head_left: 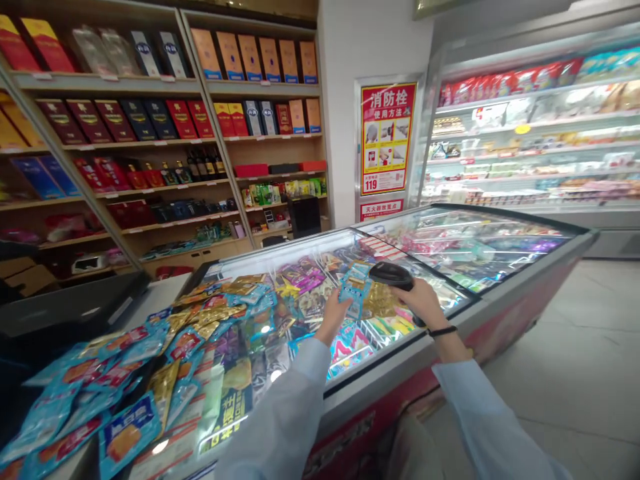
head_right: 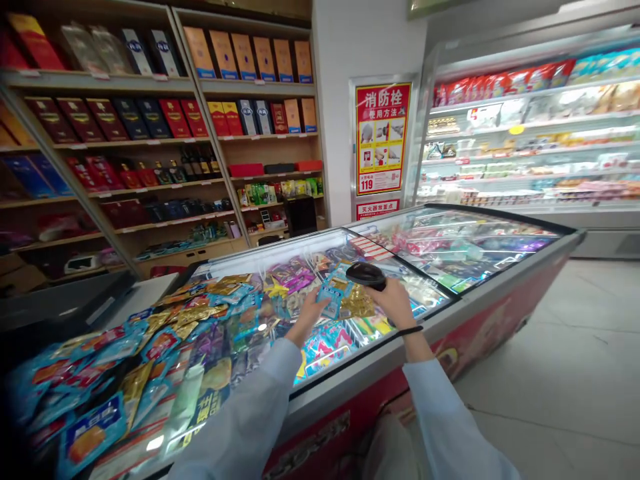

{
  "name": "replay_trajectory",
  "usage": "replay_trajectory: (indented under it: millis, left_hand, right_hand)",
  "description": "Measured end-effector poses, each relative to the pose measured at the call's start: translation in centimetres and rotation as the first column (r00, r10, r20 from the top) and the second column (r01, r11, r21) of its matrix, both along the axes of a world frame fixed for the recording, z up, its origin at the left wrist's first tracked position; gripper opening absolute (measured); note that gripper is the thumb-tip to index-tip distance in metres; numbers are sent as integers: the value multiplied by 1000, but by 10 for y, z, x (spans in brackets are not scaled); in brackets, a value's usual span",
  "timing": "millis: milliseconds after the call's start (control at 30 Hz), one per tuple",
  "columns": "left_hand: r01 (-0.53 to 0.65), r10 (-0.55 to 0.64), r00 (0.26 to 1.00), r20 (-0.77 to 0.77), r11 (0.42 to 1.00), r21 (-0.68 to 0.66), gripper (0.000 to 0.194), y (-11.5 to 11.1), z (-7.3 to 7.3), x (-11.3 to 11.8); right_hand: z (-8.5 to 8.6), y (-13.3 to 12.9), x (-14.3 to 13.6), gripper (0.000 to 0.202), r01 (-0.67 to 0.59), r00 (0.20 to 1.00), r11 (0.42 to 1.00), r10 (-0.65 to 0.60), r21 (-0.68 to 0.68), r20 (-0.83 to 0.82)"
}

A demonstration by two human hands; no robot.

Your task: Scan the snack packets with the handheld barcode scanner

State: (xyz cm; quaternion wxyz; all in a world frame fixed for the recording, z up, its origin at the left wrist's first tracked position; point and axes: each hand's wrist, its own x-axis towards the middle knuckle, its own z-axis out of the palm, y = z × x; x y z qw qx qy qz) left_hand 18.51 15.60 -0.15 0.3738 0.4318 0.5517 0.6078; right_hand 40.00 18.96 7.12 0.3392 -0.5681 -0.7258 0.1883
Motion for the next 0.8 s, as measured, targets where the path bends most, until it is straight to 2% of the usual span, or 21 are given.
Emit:
replay_trajectory:
  millis: [100, 200, 267, 367, 400, 467, 567, 667, 733, 800]
  left_hand:
    - [-38, 53, 964, -259, 997, 63, 48, 16, 1, 28]
    - [-18, 81, 877, -474, 991, 136, 44, 19, 1, 47]
    - [-45, 141, 766, -627, 985, 167, 41, 19, -2, 54]
    - [-120, 233, 515, -825, 972, 200, 39, 21, -8, 58]
    - [-118, 232, 445, -865, 973, 200, 36, 22, -11, 57]
    - [-66, 205, 361, -910, 979, 194, 29, 24, -15, 56]
    - [4, 197, 328, -924, 978, 209, 28, 26, -19, 54]
    - [4, 216, 351, -911, 973, 232, 28, 25, -21, 56]
    - [2, 228, 381, -896, 969, 247, 29, 24, -17, 55]
    - [-13, 248, 417, -875, 963, 267, 30, 24, -6, 48]
  right_hand:
    - [-4, 8, 21, 31, 59, 996, 998, -61, -30, -62]
    - [-10, 12, 33, 32, 83, 988, 995, -89, -51, -124]
    - [-15, 13, 39, 32, 81, 987, 995, -88, -57, -136]
    - [-22, 17, 44, 30, 95, 984, 992, -105, -81, -141]
    - [-25, 19, 46, 30, 101, 982, 991, -114, -93, -147]
    - [-29, 22, 47, 30, 116, 978, 988, -132, -104, -164]
    - [-34, 25, 47, 30, 138, 975, 986, -152, -96, -162]
    - [-38, 26, 45, 32, 136, 975, 987, -148, -85, -163]
    - [-42, 27, 44, 33, 124, 976, 989, -137, -83, -170]
    - [-44, 28, 45, 35, 117, 979, 990, -129, -79, -161]
